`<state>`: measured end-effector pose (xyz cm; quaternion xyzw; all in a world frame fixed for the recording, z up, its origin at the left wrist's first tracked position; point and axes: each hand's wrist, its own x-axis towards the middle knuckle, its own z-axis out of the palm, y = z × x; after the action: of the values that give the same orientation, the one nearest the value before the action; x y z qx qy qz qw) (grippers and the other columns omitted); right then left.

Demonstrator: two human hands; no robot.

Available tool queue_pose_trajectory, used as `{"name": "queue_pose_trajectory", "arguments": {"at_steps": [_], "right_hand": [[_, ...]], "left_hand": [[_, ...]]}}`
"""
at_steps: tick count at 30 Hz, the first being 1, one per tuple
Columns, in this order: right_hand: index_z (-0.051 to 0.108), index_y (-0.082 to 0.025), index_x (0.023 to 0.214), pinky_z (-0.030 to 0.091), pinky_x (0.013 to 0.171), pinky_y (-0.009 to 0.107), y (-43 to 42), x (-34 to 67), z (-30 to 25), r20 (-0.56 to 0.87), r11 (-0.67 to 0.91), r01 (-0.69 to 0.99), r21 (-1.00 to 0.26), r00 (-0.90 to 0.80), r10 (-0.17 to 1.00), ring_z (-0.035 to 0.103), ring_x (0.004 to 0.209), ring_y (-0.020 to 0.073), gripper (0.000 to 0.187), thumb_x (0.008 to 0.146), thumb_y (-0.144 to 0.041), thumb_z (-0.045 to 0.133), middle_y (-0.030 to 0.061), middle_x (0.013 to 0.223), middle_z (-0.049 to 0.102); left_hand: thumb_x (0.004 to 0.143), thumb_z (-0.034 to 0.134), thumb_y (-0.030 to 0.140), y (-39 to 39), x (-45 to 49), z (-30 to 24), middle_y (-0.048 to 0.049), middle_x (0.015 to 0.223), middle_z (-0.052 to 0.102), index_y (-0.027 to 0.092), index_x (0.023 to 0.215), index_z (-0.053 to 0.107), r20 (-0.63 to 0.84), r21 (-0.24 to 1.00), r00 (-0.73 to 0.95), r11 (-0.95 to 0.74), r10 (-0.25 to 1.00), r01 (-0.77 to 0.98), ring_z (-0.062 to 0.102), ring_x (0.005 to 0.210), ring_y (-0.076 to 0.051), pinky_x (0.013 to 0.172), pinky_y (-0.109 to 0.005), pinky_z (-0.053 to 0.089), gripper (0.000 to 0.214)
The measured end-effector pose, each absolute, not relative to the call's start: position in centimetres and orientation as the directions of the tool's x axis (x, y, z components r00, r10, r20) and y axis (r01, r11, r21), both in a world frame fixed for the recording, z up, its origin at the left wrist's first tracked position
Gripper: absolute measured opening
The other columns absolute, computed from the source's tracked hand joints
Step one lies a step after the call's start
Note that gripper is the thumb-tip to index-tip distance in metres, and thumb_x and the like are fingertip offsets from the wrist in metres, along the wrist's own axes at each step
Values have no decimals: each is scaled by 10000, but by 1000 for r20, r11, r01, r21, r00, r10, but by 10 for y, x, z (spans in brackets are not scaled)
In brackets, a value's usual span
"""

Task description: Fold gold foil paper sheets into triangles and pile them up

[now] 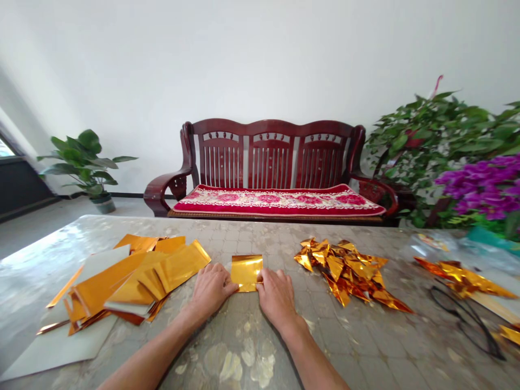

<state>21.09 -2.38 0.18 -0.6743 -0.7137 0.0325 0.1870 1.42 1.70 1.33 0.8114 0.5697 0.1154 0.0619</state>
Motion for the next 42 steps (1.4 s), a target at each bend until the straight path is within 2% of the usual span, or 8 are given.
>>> {"name": "queue_pose_trajectory", "arguments": {"at_steps": [4,7,12,18,27,33,38,42], "right_hand": [[617,-247,958,314,797,324,-25,214,2,249,98,950,-295,-23,968,546,966,215,77,909,-224,562,7,990,683],[637,-252,951,332,798,324,-25,216,3,273,111,956,-270,-35,961,537,979,219,64,913,-247,586,23,990,650],[669,-266,923,349,797,322,-29,210,3,325,230,958,-174,-164,931,516,953,215,108,947,-240,567,30,967,626],[676,-249,963,359,789,323,-35,202,-2,307,355,931,-86,-314,899,531,920,200,172,966,-180,519,35,946,637],[703,-237,910,354,792,328,-42,208,2,275,244,963,-110,-207,939,531,920,209,266,908,-92,480,43,942,652],[706,-237,904,356,813,327,-41,212,2,283,210,971,-119,-169,944,522,932,209,266,858,-79,497,44,959,652],[689,-229,854,363,807,322,-37,214,1,310,164,979,-122,-120,943,527,911,205,239,932,-164,472,46,924,636],[693,-223,957,372,852,319,-32,214,-2,341,102,979,-178,-36,939,535,951,219,179,949,-293,528,61,956,634]], "left_hand": [[852,645,358,12,15,10,-51,1080,610,236,1002,684,221,278,342,-395,913,875,521,1056,-247,915,-376,387,197],[915,562,220,6,19,6,-44,1222,567,270,1102,664,282,294,465,-537,839,791,491,1129,-218,970,-355,396,219],[965,491,189,-2,29,0,-44,1034,628,216,1029,660,211,217,677,-709,705,671,543,997,-191,905,-307,454,183],[950,495,167,-12,36,-2,-66,991,625,182,1032,620,130,86,654,-666,745,741,561,931,-215,841,-339,483,150],[910,483,85,-23,32,7,-92,1015,629,154,1074,609,33,-7,600,-601,799,800,588,958,-236,843,-361,491,218],[897,484,78,-27,28,5,-101,1005,621,149,1093,605,46,-50,578,-576,815,816,579,941,-240,825,-365,480,241],[901,488,83,-23,24,0,-96,995,615,153,1056,610,87,-34,606,-606,791,795,566,928,-247,809,-369,488,210],[910,492,101,-22,26,-6,-99,1006,602,154,1060,608,110,-2,602,-605,791,796,559,942,-253,805,-372,496,197]]}}
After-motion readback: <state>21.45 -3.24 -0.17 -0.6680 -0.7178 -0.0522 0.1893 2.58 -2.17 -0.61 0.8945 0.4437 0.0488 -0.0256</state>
